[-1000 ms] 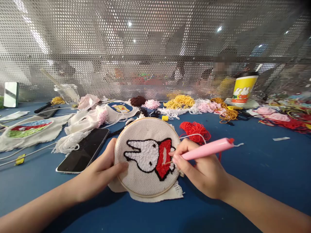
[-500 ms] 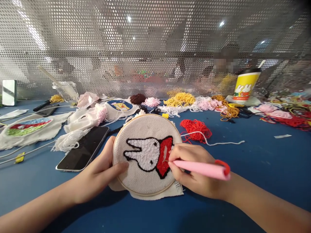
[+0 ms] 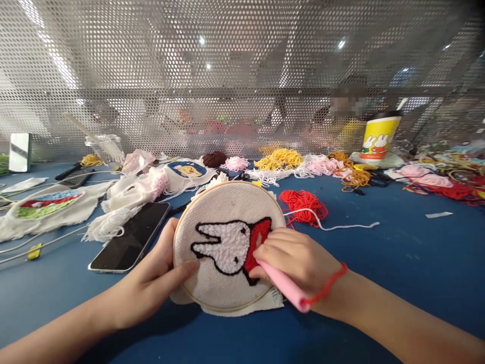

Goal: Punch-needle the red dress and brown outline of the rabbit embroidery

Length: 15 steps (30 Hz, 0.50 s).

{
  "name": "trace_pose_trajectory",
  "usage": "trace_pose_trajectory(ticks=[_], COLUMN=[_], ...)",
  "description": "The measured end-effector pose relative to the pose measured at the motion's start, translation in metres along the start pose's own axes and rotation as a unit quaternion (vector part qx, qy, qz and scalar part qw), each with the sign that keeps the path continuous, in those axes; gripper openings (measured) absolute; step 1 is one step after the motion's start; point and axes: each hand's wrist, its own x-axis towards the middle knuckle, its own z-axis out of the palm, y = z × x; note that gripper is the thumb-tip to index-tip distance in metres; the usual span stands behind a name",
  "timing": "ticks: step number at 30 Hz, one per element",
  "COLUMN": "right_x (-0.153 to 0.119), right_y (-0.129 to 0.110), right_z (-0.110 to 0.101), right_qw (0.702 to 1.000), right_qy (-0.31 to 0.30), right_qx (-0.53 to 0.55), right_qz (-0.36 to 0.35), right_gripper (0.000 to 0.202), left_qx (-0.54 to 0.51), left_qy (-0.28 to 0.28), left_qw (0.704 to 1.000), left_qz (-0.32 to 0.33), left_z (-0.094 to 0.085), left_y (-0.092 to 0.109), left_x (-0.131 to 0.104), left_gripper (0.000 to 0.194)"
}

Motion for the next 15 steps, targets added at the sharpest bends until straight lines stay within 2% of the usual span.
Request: trace_pose_trajectory(ticks=[6,11,15], right_x=[-0.0060,-0.0103,-0.0098], right_y=[-0.0012,0.0040,0.0045], right_z=[-0.0058,-0.0034,-0.0018], right_qw=[0.977,0.952,0.953], right_qy=[0.084,0.139,0.139], right_qx=[0.150,0.234,0.229], right_qz=[0.123,0.141,0.140], right_gripper=[0.014,0.013,0.013], left_qx=[-0.056,-0.041,-0.022], left_qy=[0.006,0.007,0.016], left_qw=[0.998,0.999,1.000], left_qz=[-0.030,-0.021,-0.014], left_z=[0.0012,0.0014,0.0009], left_y=[0.0000,-0.0013,-0.0006], left_x=[0.0073,0.0067,0.0062], left_gripper=[0.043,0.042,0.038])
